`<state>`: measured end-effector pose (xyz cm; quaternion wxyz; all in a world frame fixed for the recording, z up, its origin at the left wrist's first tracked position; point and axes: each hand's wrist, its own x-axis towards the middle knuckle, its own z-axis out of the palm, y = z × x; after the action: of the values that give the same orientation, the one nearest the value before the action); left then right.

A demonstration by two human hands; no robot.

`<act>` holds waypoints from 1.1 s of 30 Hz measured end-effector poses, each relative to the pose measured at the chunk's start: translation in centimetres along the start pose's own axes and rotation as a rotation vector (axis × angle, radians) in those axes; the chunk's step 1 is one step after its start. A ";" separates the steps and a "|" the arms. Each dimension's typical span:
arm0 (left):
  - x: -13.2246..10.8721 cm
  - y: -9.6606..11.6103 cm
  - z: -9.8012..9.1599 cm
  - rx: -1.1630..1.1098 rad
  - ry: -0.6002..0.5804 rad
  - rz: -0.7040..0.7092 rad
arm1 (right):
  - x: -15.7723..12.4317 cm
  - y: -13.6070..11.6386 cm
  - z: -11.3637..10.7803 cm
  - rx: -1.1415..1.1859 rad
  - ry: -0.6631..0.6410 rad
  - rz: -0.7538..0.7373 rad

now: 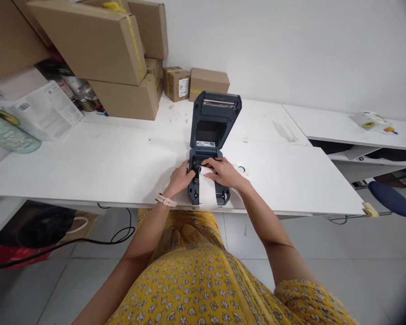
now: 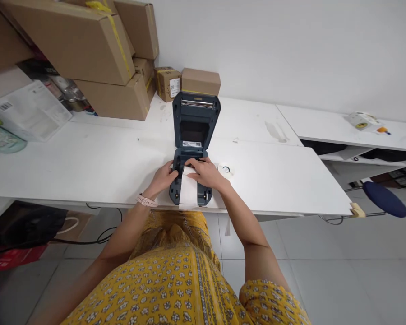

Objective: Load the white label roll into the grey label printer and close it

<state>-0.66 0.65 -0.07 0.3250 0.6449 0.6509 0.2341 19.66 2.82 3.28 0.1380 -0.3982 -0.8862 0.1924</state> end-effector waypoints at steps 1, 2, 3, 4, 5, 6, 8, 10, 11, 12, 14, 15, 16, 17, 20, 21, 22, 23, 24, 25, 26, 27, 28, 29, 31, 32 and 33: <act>-0.1 0.0 0.0 0.001 -0.001 -0.003 | 0.3 0.2 0.6 -0.024 -0.001 0.014; -0.1 0.0 0.0 0.006 -0.001 -0.005 | 0.4 0.4 0.9 -0.037 -0.003 0.021; -0.2 0.0 0.0 0.014 0.002 -0.007 | 0.4 0.5 1.2 -0.045 -0.001 0.023; -0.2 -0.1 0.0 0.023 0.005 -0.009 | 0.5 0.6 1.3 -0.052 0.000 0.019; -0.2 -0.1 0.0 0.027 0.009 -0.008 | 0.5 0.6 1.3 -0.059 -0.002 0.012; -0.2 -0.2 0.1 0.026 0.015 -0.001 | 0.5 0.6 1.4 -0.063 -0.005 0.001; -0.2 -0.4 0.3 0.012 0.035 0.025 | 0.6 0.7 1.4 -0.060 -0.019 -0.031; -0.1 -0.6 0.5 -0.008 0.052 0.042 | 0.6 0.8 1.4 -0.052 -0.037 -0.072; 0.0 -0.8 0.6 -0.019 0.057 0.046 | 0.6 0.9 1.3 -0.045 -0.045 -0.094; 0.0 -0.9 0.8 -0.031 0.059 0.048 | 0.5 0.9 1.3 -0.037 -0.051 -0.114; 0.2 -1.2 1.0 -0.062 0.061 0.060 | 0.1 1.0 1.2 -0.018 -0.064 -0.142; 0.3 -1.3 1.1 -0.077 0.062 0.068 | -0.1 0.9 1.2 -0.009 -0.069 -0.150; 0.3 -1.4 1.1 -0.088 0.063 0.074 | -0.4 0.9 1.1 -0.006 -0.069 -0.152; 0.4 -1.5 1.2 -0.095 0.063 0.076 | -0.7 0.8 1.1 -0.012 -0.063 -0.150; 0.5 -1.8 1.4 -0.103 0.065 0.082 | -1.7 0.2 1.0 -0.078 -0.009 -0.132; 0.6 -1.9 1.4 -0.103 0.067 0.085 | -2.0 0.0 0.9 -0.107 0.013 -0.123; 0.6 -1.9 1.4 -0.104 0.068 0.088 | -2.4 -0.3 1.0 -0.132 0.030 -0.115; 0.6 -1.9 1.5 -0.106 0.067 0.089 | -2.7 -0.7 1.0 -0.149 0.047 -0.112; 0.6 -1.9 1.5 -0.110 0.068 0.088 | -3.0 -1.1 1.2 -0.156 0.063 -0.113; 0.6 -1.9 1.5 -0.117 0.070 0.087 | -3.4 -1.5 1.4 -0.155 0.080 -0.120; 0.6 -1.9 1.5 -0.127 0.072 0.086 | -3.8 -1.9 1.7 -0.150 0.097 -0.128; 0.6 -1.9 1.5 -0.136 0.076 0.083 | -4.2 -2.4 2.0 -0.146 0.118 -0.134; 0.6 -1.9 1.5 -0.145 0.079 0.080 | -4.6 -2.8 2.5 -0.147 0.140 -0.135; 0.6 -1.8 1.5 -0.152 0.081 0.077 | -5.0 -3.2 2.9 -0.154 0.162 -0.129; 0.6 -1.9 1.6 -0.162 0.082 0.073 | -5.8 -4.0 3.9 -0.177 0.199 -0.107; 0.7 -1.9 1.7 -0.169 0.084 0.073 | -6.2 -4.3 4.3 -0.188 0.215 -0.096; 0.7 -2.0 1.8 -0.178 0.089 0.074 | -6.5 -4.5 4.7 -0.197 0.230 -0.086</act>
<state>-0.65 1.00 -2.80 0.3429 0.6260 0.6170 0.3313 19.01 -5.94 0.57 0.2071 -0.3910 -0.8953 0.0517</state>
